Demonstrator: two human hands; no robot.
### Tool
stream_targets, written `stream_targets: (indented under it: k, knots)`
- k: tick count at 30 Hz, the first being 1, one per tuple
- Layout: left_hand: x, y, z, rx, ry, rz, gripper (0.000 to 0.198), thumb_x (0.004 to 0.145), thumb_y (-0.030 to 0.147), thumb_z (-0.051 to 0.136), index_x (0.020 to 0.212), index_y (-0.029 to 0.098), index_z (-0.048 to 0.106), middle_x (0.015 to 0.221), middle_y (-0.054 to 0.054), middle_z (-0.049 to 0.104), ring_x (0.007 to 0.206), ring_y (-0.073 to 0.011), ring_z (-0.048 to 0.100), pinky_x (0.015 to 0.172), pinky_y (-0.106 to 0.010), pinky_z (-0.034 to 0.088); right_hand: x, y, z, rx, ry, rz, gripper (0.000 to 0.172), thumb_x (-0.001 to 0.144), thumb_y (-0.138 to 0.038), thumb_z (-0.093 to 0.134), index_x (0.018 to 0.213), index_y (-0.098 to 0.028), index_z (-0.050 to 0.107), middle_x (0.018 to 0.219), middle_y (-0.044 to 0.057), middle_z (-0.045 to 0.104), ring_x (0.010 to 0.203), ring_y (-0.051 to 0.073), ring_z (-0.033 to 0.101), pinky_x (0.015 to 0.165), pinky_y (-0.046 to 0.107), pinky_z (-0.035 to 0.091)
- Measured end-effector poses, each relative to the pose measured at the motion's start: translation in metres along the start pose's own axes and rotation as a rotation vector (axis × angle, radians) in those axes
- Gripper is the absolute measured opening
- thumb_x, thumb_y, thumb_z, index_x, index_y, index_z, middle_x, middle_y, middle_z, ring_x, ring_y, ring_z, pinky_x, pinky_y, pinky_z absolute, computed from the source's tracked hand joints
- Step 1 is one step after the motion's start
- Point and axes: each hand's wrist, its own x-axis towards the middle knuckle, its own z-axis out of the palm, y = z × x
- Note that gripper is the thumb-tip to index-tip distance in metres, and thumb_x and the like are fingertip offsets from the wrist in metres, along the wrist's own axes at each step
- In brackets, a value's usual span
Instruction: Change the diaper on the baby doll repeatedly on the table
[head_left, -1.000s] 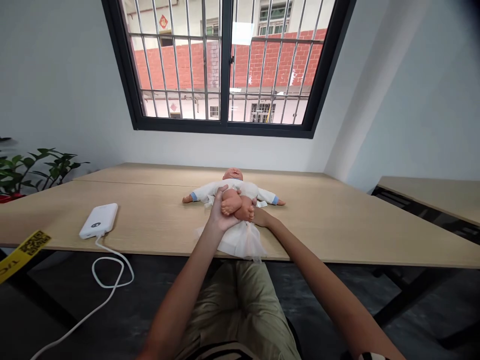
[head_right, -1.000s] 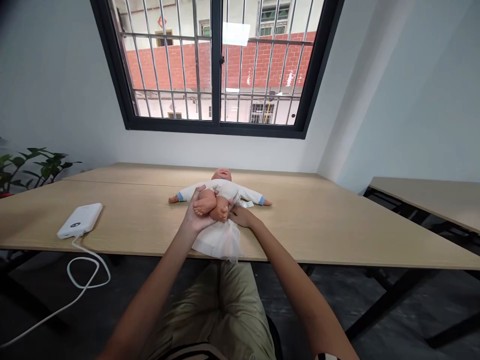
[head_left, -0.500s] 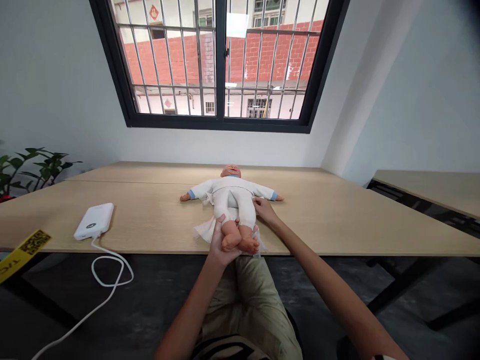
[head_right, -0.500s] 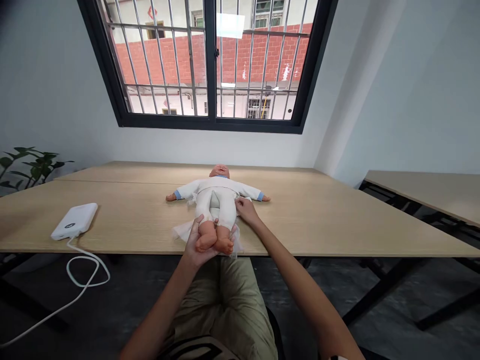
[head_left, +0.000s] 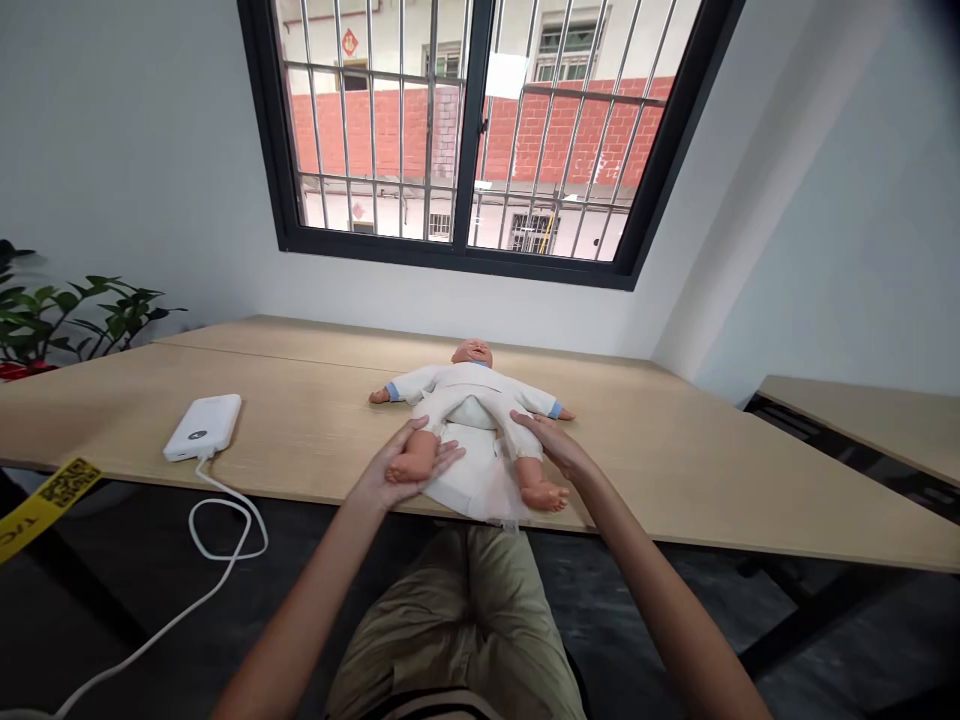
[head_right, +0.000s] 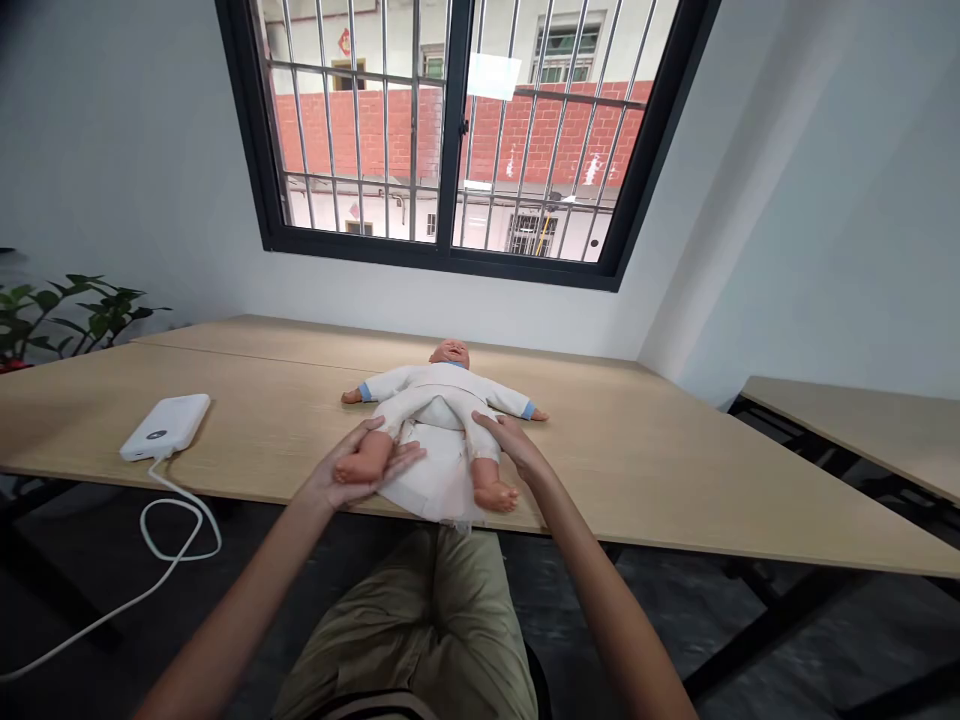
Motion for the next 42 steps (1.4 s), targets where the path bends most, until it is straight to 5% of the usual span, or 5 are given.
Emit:
stream_targets:
  k: [8,17,21,25,42]
  knots:
    - [0.0,0.055,-0.026,0.803,0.123,0.275,0.013,0.077,0.023,0.072,0.083,0.013,0.066,0.059,0.001,0.062,0.045,-0.0099,0.053,0.043,-0.018,0.04,-0.002,0.004,-0.019,-0.116,-0.022,0.088,0.041,0.074,-0.054,0.075,0.097,-0.022,0.071,0.111,0.008,0.071,0.106,0.028,0.063,0.092,0.037,0.051]
    - [0.009,0.053,-0.041,1.261,0.148,0.462,0.039,0.068,0.042,0.071,0.093,0.014,0.061,0.088,-0.005,0.065,0.081,-0.0186,0.061,0.067,-0.026,0.047,-0.007,0.008,-0.018,-0.32,-0.033,0.062,0.05,0.083,-0.056,0.062,0.11,-0.013,0.066,0.112,0.014,0.069,0.101,0.029,0.064,0.088,0.041,0.051]
    - [0.012,0.052,-0.038,1.491,0.019,0.717,0.053,0.072,0.03,0.064,0.122,0.016,0.058,0.123,-0.011,0.062,0.112,-0.026,0.059,0.097,-0.039,0.048,-0.028,-0.003,-0.003,-0.828,0.213,-0.294,0.049,0.086,-0.032,0.062,0.129,-0.01,0.056,0.129,0.02,0.059,0.118,0.033,0.056,0.101,0.048,0.043]
    - [0.004,0.053,-0.029,1.871,-0.186,0.963,0.05,0.079,0.02,0.057,0.128,0.025,0.061,0.154,-0.006,0.038,0.145,-0.028,0.03,0.119,-0.045,0.026,-0.066,-0.01,0.022,-1.112,-0.087,-0.607,0.045,0.091,-0.037,0.058,0.131,-0.017,0.057,0.138,0.016,0.055,0.13,0.029,0.049,0.114,0.049,0.031]
    - [0.015,0.077,-0.013,2.03,-0.331,0.727,0.052,0.071,0.012,0.052,0.121,0.02,0.064,0.135,-0.005,0.058,0.131,-0.0215,0.047,0.118,-0.036,0.031,-0.063,-0.014,0.027,-1.029,-0.239,-0.587,0.024,0.096,-0.023,0.045,0.097,-0.02,0.068,0.098,0.007,0.072,0.091,0.021,0.063,0.085,0.032,0.043]
